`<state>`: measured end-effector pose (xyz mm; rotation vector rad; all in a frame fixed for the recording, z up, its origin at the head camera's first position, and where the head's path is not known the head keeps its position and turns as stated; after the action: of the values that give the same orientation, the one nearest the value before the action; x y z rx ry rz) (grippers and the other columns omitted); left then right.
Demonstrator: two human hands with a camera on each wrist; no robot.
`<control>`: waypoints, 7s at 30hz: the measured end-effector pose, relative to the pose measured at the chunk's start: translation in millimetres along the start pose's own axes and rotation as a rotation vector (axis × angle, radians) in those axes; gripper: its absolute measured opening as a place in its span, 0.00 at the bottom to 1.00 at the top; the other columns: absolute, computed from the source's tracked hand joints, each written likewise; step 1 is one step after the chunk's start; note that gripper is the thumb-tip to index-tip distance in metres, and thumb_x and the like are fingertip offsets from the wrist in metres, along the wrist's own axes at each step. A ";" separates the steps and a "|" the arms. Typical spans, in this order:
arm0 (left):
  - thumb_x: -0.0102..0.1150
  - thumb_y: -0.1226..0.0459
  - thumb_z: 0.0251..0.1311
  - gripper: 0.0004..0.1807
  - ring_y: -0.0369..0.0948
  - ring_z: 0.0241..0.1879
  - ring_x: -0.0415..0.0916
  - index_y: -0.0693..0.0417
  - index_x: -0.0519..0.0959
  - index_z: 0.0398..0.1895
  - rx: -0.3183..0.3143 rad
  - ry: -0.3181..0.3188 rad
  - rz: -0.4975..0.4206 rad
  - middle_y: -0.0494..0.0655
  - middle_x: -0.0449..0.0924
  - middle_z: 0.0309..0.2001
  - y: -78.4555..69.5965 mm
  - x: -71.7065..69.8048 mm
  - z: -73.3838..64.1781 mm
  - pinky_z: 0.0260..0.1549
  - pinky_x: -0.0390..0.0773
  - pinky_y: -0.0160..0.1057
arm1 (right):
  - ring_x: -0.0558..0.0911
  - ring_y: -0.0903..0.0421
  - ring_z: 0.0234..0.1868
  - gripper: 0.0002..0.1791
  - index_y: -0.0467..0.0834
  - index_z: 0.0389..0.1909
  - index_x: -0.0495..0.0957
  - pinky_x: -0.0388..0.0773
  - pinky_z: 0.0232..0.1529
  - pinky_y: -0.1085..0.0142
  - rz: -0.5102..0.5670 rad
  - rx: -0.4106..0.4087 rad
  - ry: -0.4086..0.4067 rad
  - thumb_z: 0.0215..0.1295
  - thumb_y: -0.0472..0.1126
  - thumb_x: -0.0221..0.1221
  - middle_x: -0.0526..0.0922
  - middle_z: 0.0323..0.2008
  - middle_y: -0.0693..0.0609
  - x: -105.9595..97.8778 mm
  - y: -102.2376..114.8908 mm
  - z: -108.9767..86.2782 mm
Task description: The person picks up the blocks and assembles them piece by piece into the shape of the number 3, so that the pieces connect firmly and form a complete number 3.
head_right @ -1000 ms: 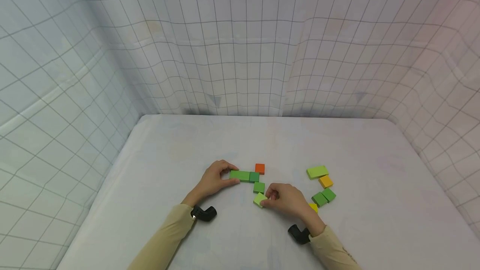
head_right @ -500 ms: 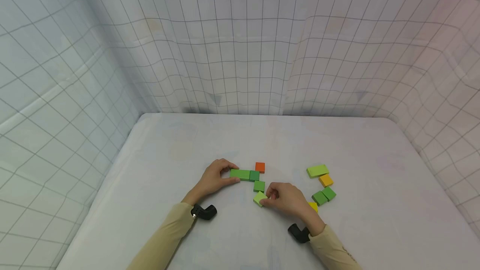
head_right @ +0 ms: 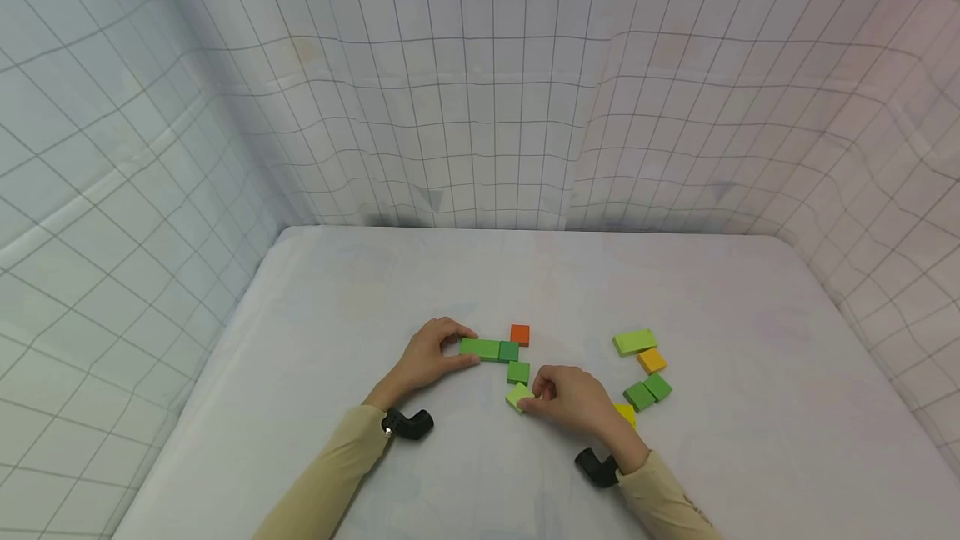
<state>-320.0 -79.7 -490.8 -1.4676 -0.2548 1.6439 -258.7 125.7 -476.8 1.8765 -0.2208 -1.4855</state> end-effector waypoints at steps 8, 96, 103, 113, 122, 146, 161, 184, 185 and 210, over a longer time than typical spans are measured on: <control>0.71 0.50 0.49 0.19 0.35 0.35 0.65 0.43 0.82 0.44 0.003 -0.001 -0.003 0.32 0.74 0.36 -0.1 -0.5 0.5 0.37 0.67 0.36 | 0.69 0.62 0.23 0.15 0.52 0.26 0.75 0.65 0.24 0.68 0.030 -0.005 0.010 0.58 0.59 0.63 0.72 0.20 0.61 -4.5 -2.8 -1.2; 0.71 0.50 0.50 0.19 0.35 0.34 0.64 0.44 0.82 0.44 0.008 0.009 -0.005 0.32 0.74 0.35 -4.1 -2.3 -0.7 0.36 0.66 0.35 | 0.68 0.66 0.20 0.14 0.57 0.32 0.79 0.65 0.23 0.70 0.097 -0.107 0.201 0.52 0.61 0.66 0.71 0.18 0.64 29.2 27.9 -38.9; 0.72 0.51 0.49 0.18 0.34 0.34 0.64 0.44 0.82 0.44 0.001 -0.004 0.003 0.32 0.73 0.35 -4.2 -3.2 0.4 0.36 0.67 0.36 | 0.66 0.67 0.18 0.17 0.57 0.28 0.78 0.64 0.21 0.70 -0.052 -0.125 0.086 0.50 0.65 0.64 0.68 0.16 0.67 29.0 42.3 -30.9; 0.71 0.51 0.50 0.19 0.35 0.34 0.65 0.45 0.82 0.44 -0.004 0.005 0.011 0.34 0.74 0.35 -6.1 -2.5 0.5 0.36 0.66 0.36 | 0.66 0.68 0.18 0.13 0.56 0.31 0.80 0.64 0.21 0.70 -0.040 -0.126 0.103 0.54 0.59 0.66 0.69 0.17 0.67 32.8 46.5 -27.9; 0.72 0.52 0.49 0.18 0.34 0.34 0.65 0.44 0.82 0.44 -0.008 0.002 -0.003 0.32 0.74 0.35 -4.0 -2.6 0.9 0.37 0.67 0.36 | 0.64 0.67 0.20 0.12 0.56 0.28 0.82 0.58 0.29 0.63 -0.203 -0.184 0.014 0.48 0.58 0.70 0.67 0.19 0.65 27.9 59.1 -19.8; 0.71 0.50 0.50 0.19 0.35 0.34 0.64 0.44 0.82 0.44 -0.009 0.004 -0.002 0.31 0.73 0.35 -1.5 -0.8 -0.4 0.36 0.66 0.36 | 0.58 0.56 0.30 0.12 0.56 0.26 0.85 0.53 0.31 0.60 -0.349 -0.219 -0.130 0.43 0.57 0.72 0.60 0.28 0.57 16.0 67.6 3.3; 0.71 0.50 0.49 0.18 0.35 0.35 0.65 0.43 0.82 0.43 -0.008 0.007 0.010 0.32 0.73 0.35 -2.6 -1.0 -1.5 0.37 0.67 0.35 | 0.58 0.56 0.32 0.11 0.57 0.25 0.84 0.52 0.31 0.60 -0.360 -0.199 -0.170 0.42 0.56 0.73 0.59 0.30 0.57 10.3 60.2 5.2; 0.70 0.49 0.50 0.18 0.35 0.34 0.64 0.42 0.82 0.43 -0.001 -0.005 -0.001 0.31 0.73 0.35 -2.0 -0.7 -1.0 0.36 0.66 0.36 | 0.59 0.56 0.32 0.10 0.58 0.25 0.85 0.53 0.31 0.60 -0.347 -0.178 -0.187 0.44 0.57 0.72 0.61 0.32 0.57 4.8 54.2 2.6; 0.70 0.49 0.50 0.18 0.35 0.34 0.64 0.42 0.82 0.43 -0.002 -0.005 -0.001 0.31 0.73 0.35 -1.9 -0.7 -0.9 0.36 0.66 0.36 | 0.59 0.56 0.32 0.11 0.58 0.25 0.85 0.53 0.31 0.60 -0.350 -0.175 -0.189 0.44 0.57 0.72 0.61 0.32 0.58 4.6 54.0 2.6; 0.70 0.49 0.50 0.18 0.35 0.35 0.65 0.43 0.82 0.43 -0.006 -0.005 -0.004 0.32 0.74 0.36 -2.8 -3.2 -1.9 0.36 0.66 0.37 | 0.62 0.53 0.40 0.10 0.56 0.27 0.85 0.57 0.36 0.60 -0.317 -0.192 -0.160 0.46 0.55 0.72 0.66 0.37 0.55 6.6 52.9 5.0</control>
<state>-317.3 -81.1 -487.2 -1.4668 -0.2648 1.6449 -245.7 81.7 -449.3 1.6951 0.1495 -1.8017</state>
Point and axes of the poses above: each hand's wrist, its own z-axis towards the middle knuckle, its own x-axis out of the palm, y = z × x, the point moved 8 cm from there along z, towards the middle knuckle
